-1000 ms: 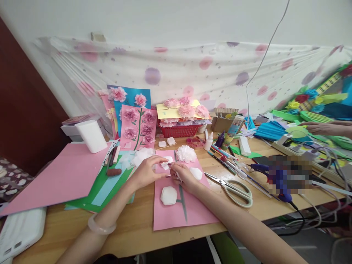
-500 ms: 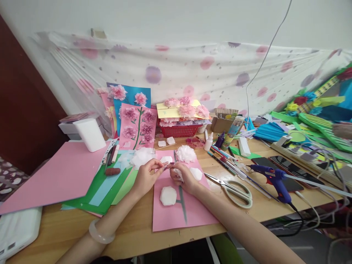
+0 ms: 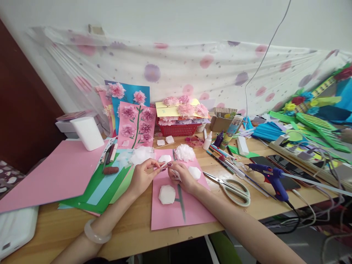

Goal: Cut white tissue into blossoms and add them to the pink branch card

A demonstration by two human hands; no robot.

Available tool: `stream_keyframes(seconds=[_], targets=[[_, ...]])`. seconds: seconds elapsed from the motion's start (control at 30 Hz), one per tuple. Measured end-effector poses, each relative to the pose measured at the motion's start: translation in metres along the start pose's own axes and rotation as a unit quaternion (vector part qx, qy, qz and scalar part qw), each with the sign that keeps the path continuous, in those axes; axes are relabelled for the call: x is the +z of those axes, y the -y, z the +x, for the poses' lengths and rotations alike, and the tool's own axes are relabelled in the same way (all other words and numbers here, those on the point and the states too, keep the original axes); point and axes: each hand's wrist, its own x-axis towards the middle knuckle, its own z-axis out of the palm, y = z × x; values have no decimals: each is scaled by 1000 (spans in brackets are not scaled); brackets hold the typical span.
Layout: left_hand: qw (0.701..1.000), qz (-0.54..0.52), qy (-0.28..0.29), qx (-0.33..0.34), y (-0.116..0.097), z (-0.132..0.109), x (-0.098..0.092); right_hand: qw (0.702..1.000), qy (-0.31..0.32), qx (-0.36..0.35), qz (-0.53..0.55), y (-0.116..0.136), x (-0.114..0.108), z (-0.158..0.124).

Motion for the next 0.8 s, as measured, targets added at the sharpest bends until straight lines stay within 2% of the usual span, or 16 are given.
stream_keyframes(seconds=[0.23, 0.53, 0.67, 0.8], targets=[[999, 40, -7, 0, -1, -1, -1, 1000, -8, -6, -13, 0, 2, 0], [999, 3, 9, -32, -4, 6, 5, 999, -33, -9, -1, 3, -1, 2], [1000, 15, -3, -26, -5, 11, 6, 999, -44, -12, 7, 3, -2, 3], [999, -16, -6, -41, -4, 10, 8, 999, -47, -9, -8, 4, -2, 2]])
